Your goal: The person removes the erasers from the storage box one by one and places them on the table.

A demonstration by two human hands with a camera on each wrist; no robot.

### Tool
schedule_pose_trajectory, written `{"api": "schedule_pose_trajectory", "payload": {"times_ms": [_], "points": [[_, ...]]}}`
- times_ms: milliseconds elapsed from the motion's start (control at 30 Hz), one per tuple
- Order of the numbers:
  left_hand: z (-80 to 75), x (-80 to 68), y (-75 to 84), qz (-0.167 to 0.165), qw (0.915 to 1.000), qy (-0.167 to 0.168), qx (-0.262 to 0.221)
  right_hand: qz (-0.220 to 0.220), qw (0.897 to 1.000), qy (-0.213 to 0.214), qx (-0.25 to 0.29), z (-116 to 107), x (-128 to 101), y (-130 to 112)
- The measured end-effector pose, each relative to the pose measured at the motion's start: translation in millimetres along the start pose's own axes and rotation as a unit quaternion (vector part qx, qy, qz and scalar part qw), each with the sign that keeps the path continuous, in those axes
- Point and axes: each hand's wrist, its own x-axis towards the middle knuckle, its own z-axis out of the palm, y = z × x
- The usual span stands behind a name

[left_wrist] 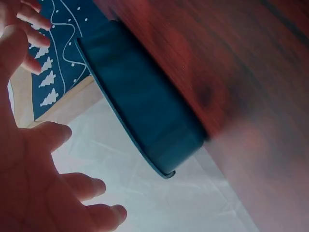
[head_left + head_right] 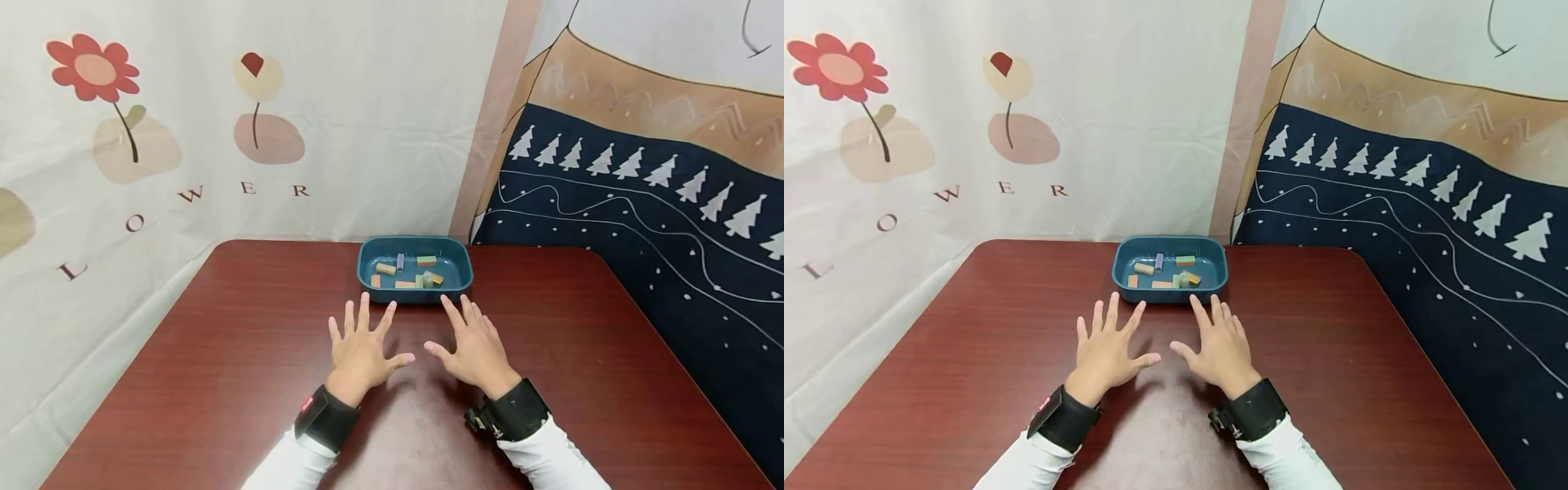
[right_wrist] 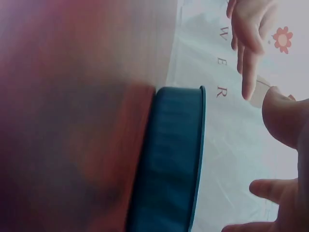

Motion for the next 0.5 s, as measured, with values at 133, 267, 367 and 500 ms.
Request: {"api": "schedule_pose_trajectory", "payload": {"times_ms": [133, 267, 367, 500], "points": [[4.0, 3.7, -2.8, 0.014, 0.9988, 0.016, -0.044, -0.016, 1.0, 0.011, 0.011, -5, 12, 6], [6.4, 9.7, -7.9, 0.031, 0.9915, 0.063, -0.109, -0.022, 1.0, 0.006, 0.019, -12, 29, 12], [6.9, 14.6, -12.8, 0.039, 0.9798, 0.086, -0.176, -0.027, 0.999, -0.007, 0.019, -19, 45, 15], [6.3, 20.3, -20.4, 0.041, 0.9609, 0.1, -0.255, -0.037, 0.999, -0.033, 0.018, -26, 69, 16]]}}
